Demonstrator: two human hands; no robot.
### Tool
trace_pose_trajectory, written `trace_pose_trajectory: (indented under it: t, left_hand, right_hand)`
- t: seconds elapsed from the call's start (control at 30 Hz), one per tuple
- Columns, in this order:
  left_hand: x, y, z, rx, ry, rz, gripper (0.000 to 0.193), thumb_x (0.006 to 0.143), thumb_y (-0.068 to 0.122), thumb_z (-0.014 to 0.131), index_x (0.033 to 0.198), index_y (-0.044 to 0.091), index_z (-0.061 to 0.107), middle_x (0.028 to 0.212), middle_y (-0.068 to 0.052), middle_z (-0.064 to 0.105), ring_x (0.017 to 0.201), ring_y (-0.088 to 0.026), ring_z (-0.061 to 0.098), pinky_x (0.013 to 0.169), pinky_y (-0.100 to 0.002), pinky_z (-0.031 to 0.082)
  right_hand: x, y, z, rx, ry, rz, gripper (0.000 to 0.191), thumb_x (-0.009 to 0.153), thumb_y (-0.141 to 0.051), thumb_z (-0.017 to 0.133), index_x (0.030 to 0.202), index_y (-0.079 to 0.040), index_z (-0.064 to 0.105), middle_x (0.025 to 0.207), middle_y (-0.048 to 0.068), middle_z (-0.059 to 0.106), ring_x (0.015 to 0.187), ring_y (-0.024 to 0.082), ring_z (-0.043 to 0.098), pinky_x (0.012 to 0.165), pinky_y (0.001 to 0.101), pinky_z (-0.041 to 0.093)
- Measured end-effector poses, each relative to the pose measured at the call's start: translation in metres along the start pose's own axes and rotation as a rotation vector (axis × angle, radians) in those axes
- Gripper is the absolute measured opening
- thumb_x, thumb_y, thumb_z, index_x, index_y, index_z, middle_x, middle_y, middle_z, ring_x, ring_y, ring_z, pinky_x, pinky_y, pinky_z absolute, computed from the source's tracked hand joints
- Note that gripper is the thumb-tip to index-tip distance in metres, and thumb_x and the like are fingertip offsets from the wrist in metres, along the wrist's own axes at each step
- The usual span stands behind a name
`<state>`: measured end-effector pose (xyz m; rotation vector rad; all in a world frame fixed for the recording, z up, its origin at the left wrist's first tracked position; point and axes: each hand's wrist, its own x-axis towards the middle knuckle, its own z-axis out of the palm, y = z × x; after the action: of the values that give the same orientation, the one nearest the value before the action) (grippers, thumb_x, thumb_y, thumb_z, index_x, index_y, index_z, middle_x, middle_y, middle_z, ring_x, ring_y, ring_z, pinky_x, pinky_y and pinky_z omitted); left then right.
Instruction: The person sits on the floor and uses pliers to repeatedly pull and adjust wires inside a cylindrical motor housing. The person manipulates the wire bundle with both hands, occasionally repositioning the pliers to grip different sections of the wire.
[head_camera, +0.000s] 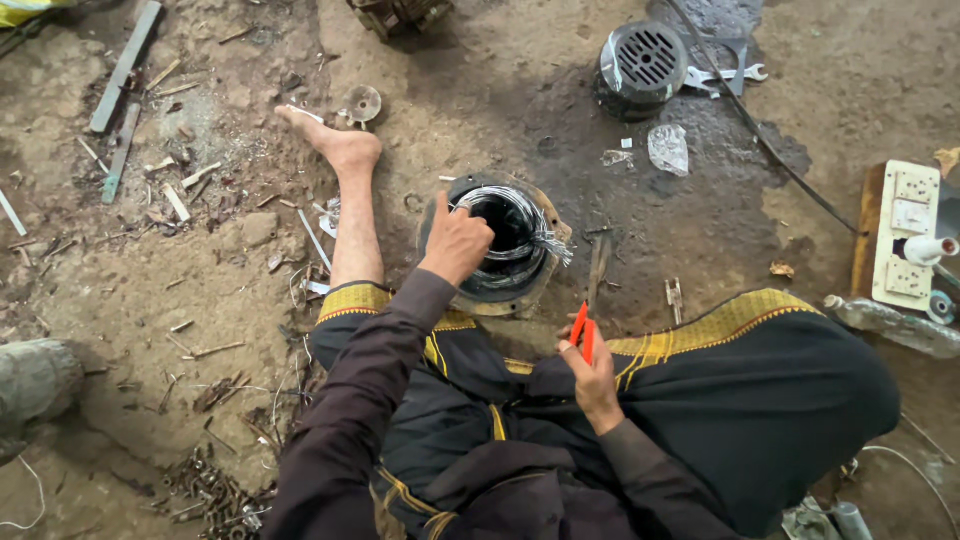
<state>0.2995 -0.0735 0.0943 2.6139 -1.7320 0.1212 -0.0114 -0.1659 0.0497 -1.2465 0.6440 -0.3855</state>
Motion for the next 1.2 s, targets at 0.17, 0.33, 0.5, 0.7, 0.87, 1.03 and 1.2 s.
trace_pose_trajectory:
  t: [0.17,0.33,0.5,0.7,0.87,1.03,1.2]
  left_hand:
    - [-0.004,-0.007,-0.009,-0.049,0.08,0.028,0.007,0.073,0.018,0.07,0.077,0.016,0.075,0.091,-0.004,0.07,0.1,-0.028,0.065,0.101,-0.063,0.036]
    - [-0.002,-0.006,-0.011,-0.121,0.143,-0.033,0.008,0.078,0.021,0.072,0.08,0.013,0.073,0.094,-0.005,0.067,0.103,-0.029,0.063,0.1,-0.062,0.036]
    - [0.002,-0.005,-0.01,-0.102,0.124,-0.058,0.007,0.075,0.02,0.071,0.079,0.013,0.072,0.093,-0.005,0.067,0.102,-0.029,0.063,0.1,-0.062,0.036]
    - [0.001,-0.005,-0.01,-0.11,0.163,-0.059,0.005,0.079,0.018,0.07,0.079,0.013,0.072,0.093,-0.006,0.067,0.101,-0.028,0.064,0.102,-0.062,0.035]
    - [0.002,-0.005,-0.013,-0.119,0.114,-0.061,0.007,0.08,0.017,0.068,0.081,0.013,0.073,0.094,-0.006,0.068,0.1,-0.028,0.064,0.1,-0.062,0.035]
    - [0.006,-0.006,-0.015,-0.179,0.156,-0.082,0.007,0.082,0.017,0.067,0.082,0.014,0.073,0.095,-0.006,0.069,0.101,-0.028,0.065,0.099,-0.059,0.037]
    - [0.004,-0.007,-0.012,-0.243,0.103,-0.1,0.005,0.084,0.017,0.068,0.085,0.014,0.073,0.095,-0.007,0.069,0.098,-0.029,0.066,0.093,-0.056,0.038]
  right_hand:
    - [-0.001,-0.006,0.004,-0.11,-0.137,0.079,0.05,0.093,-0.016,0.064,0.139,-0.001,0.054,0.11,0.006,0.064,0.096,0.015,0.064,0.086,0.0299,0.05]
    - [-0.001,-0.005,0.016,0.078,-0.356,0.586,0.052,0.091,-0.029,0.064,0.135,-0.004,0.056,0.108,0.011,0.068,0.09,0.022,0.071,0.078,0.0374,0.058]
    - [0.014,-0.011,0.047,0.063,-0.338,0.787,0.055,0.091,-0.04,0.062,0.131,-0.003,0.055,0.11,0.018,0.068,0.089,0.03,0.072,0.077,0.044,0.06]
    - [0.04,-0.057,0.071,0.189,-0.338,1.009,0.065,0.088,-0.05,0.059,0.129,0.0,0.055,0.116,0.026,0.069,0.093,0.042,0.072,0.082,0.0543,0.059]
    - [0.061,-0.065,0.076,0.129,-0.34,1.084,0.064,0.084,-0.054,0.057,0.122,-0.003,0.062,0.109,0.023,0.067,0.088,0.042,0.071,0.078,0.0538,0.059]
    - [0.075,-0.008,0.097,-0.051,-0.195,0.791,0.052,0.083,-0.048,0.065,0.114,-0.007,0.064,0.096,0.014,0.069,0.076,0.028,0.068,0.065,0.0399,0.055]
    - [0.059,0.021,0.118,-0.018,-0.014,0.501,0.039,0.087,-0.035,0.072,0.111,-0.004,0.067,0.083,0.009,0.068,0.065,0.018,0.065,0.055,0.0304,0.049]
